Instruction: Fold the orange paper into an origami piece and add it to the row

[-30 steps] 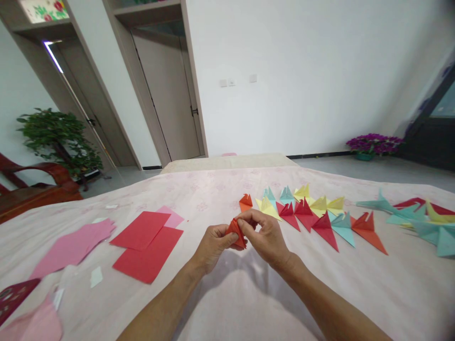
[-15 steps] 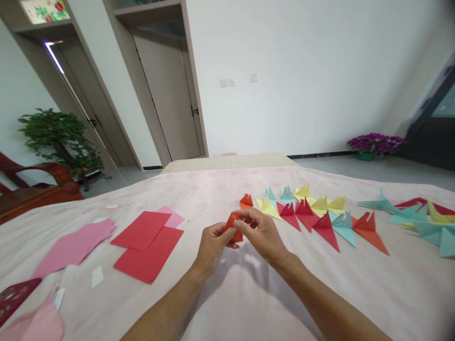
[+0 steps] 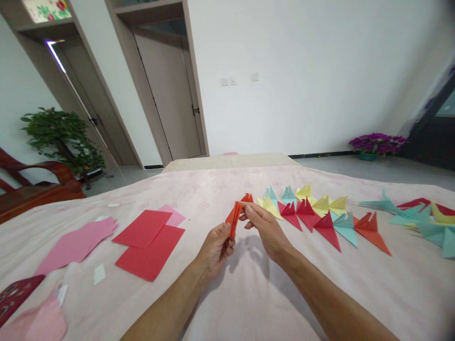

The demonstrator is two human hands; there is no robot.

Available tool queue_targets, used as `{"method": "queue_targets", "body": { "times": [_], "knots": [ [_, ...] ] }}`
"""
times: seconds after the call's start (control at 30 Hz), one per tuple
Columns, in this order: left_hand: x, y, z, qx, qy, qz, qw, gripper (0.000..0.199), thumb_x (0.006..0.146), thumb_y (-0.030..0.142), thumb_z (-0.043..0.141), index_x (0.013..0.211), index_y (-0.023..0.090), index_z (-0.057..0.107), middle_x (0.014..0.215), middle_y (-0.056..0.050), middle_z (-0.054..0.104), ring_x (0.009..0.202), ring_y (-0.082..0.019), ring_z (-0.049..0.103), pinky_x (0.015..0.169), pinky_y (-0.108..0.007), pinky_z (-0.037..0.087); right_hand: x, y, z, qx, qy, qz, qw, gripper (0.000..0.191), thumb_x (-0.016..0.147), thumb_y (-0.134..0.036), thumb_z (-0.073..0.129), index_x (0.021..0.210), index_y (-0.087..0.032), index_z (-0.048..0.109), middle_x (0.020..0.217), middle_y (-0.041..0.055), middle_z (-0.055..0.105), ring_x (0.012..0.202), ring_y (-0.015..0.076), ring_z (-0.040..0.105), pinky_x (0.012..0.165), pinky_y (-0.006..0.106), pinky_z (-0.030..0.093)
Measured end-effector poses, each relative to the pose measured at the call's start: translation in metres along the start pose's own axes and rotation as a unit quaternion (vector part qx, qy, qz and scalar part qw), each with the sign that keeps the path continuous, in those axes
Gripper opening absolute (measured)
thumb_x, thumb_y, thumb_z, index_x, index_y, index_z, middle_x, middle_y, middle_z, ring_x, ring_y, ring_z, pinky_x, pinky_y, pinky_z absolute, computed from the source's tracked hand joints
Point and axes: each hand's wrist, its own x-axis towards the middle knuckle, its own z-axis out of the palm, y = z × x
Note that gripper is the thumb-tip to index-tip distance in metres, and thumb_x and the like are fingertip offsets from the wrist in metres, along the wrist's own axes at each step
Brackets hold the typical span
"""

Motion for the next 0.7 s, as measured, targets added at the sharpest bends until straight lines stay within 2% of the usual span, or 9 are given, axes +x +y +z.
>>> {"method": "queue_targets", "body": {
  "times": [0.07, 0.1, 0.17, 0.23, 0.33, 0.43, 0.53, 0.63, 0.7],
  "knots": [
    [-0.002, 0.003, 0.002, -0.049, -0.011, -0.036, 0.998, 0.030, 0.070, 0.028, 0.079, 0.088, 0.016, 0.059, 0.061, 0.007, 0.050, 0.044, -0.001, 0.042, 0.037, -0.009, 0.030, 0.000, 0.002, 0.000, 0.020, -0.023, 0.014, 0.999, 0.041, 0.087, -0.047, 0.056, 0.118, -0.023, 0.067, 0.116, 0.0097, 0.068, 0.101, 0.0229, 0.062, 0.075, 0.033, 0.050],
    [-0.003, 0.004, 0.003, -0.064, -0.016, -0.051, 0.996, 0.026, 0.072, 0.022, 0.077, 0.090, 0.016, 0.059, 0.060, 0.008, 0.049, 0.043, -0.001, 0.042, 0.036, -0.008, 0.029, 0.000, 0.003, 0.000, 0.032, -0.039, 0.023, 0.998, 0.043, 0.084, -0.044, 0.061, 0.121, -0.023, 0.065, 0.118, 0.0099, 0.067, 0.104, 0.0239, 0.062, 0.079, 0.035, 0.050],
    [-0.005, 0.004, 0.006, -0.077, -0.018, -0.075, 0.994, 0.021, 0.073, 0.013, 0.070, 0.090, 0.016, 0.059, 0.058, 0.008, 0.048, 0.041, -0.001, 0.041, 0.035, -0.008, 0.027, 0.000, 0.005, 0.002, 0.056, -0.072, 0.038, 0.995, 0.043, 0.076, -0.038, 0.070, 0.115, -0.021, 0.067, 0.109, 0.0091, 0.070, 0.100, 0.0239, 0.064, 0.084, 0.037, 0.049],
    [-0.007, 0.003, 0.009, -0.067, -0.010, -0.083, 0.994, 0.016, 0.076, 0.010, 0.065, 0.089, 0.015, 0.058, 0.059, 0.006, 0.051, 0.042, -0.002, 0.044, 0.036, -0.009, 0.030, -0.001, 0.007, 0.004, 0.068, -0.075, 0.054, 0.993, 0.038, 0.072, -0.036, 0.074, 0.105, -0.019, 0.069, 0.094, 0.0069, 0.072, 0.089, 0.0217, 0.066, 0.084, 0.037, 0.048],
    [-0.006, 0.000, 0.008, -0.039, 0.000, -0.063, 0.997, 0.014, 0.083, 0.020, 0.062, 0.095, 0.013, 0.059, 0.067, 0.000, 0.061, 0.049, -0.005, 0.055, 0.043, -0.011, 0.041, -0.001, 0.011, 0.005, 0.048, -0.017, 0.068, 0.996, 0.029, 0.070, -0.037, 0.074, 0.090, -0.017, 0.070, 0.080, 0.0035, 0.070, 0.077, 0.0182, 0.064, 0.078, 0.033, 0.047],
    [-0.002, -0.002, 0.000, -0.005, 0.018, -0.015, 1.000, 0.025, 0.088, 0.032, 0.059, 0.105, 0.015, 0.057, 0.080, -0.005, 0.067, 0.060, -0.008, 0.063, 0.049, -0.014, 0.047, 0.000, 0.019, 0.004, 0.011, 0.018, 0.055, 0.998, 0.025, 0.070, -0.035, 0.071, 0.087, -0.017, 0.070, 0.078, 0.0014, 0.067, 0.071, 0.0147, 0.058, 0.070, 0.029, 0.045],
    [-0.001, -0.005, -0.009, 0.109, 0.031, -0.014, 0.993, 0.025, 0.083, 0.033, 0.063, 0.100, 0.016, 0.058, 0.080, -0.003, 0.068, 0.055, -0.009, 0.062, 0.041, -0.015, 0.041, 0.001, 0.032, 0.004, -0.030, 0.031, 0.045, 0.998, 0.024, 0.073, -0.033, 0.066, 0.090, -0.017, 0.071, 0.078, 0.0008, 0.066, 0.069, 0.0140, 0.055, 0.066, 0.028, 0.043],
    [-0.004, -0.003, -0.010, 0.250, -0.032, -0.033, 0.967, 0.025, 0.080, 0.037, 0.064, 0.088, 0.014, 0.064, 0.072, -0.004, 0.067, 0.044, -0.008, 0.055, 0.035, -0.016, 0.029, 0.002, 0.051, 0.001, -0.070, 0.057, 0.038, 0.995, 0.025, 0.073, -0.033, 0.065, 0.091, -0.017, 0.071, 0.080, 0.0022, 0.067, 0.069, 0.0154, 0.055, 0.064, 0.028, 0.044],
    [-0.006, 0.005, -0.009, 0.286, -0.033, 0.030, 0.957, 0.030, 0.083, 0.042, 0.060, 0.084, 0.013, 0.067, 0.067, -0.004, 0.066, 0.043, -0.007, 0.051, 0.037, -0.017, 0.026, 0.003, 0.064, -0.003, -0.082, 0.068, 0.058, 0.993, 0.027, 0.073, -0.033, 0.063, 0.093, -0.016, 0.070, 0.079, 0.0029, 0.068, 0.068, 0.0160, 0.057, 0.062, 0.029, 0.044]
  ]
}}
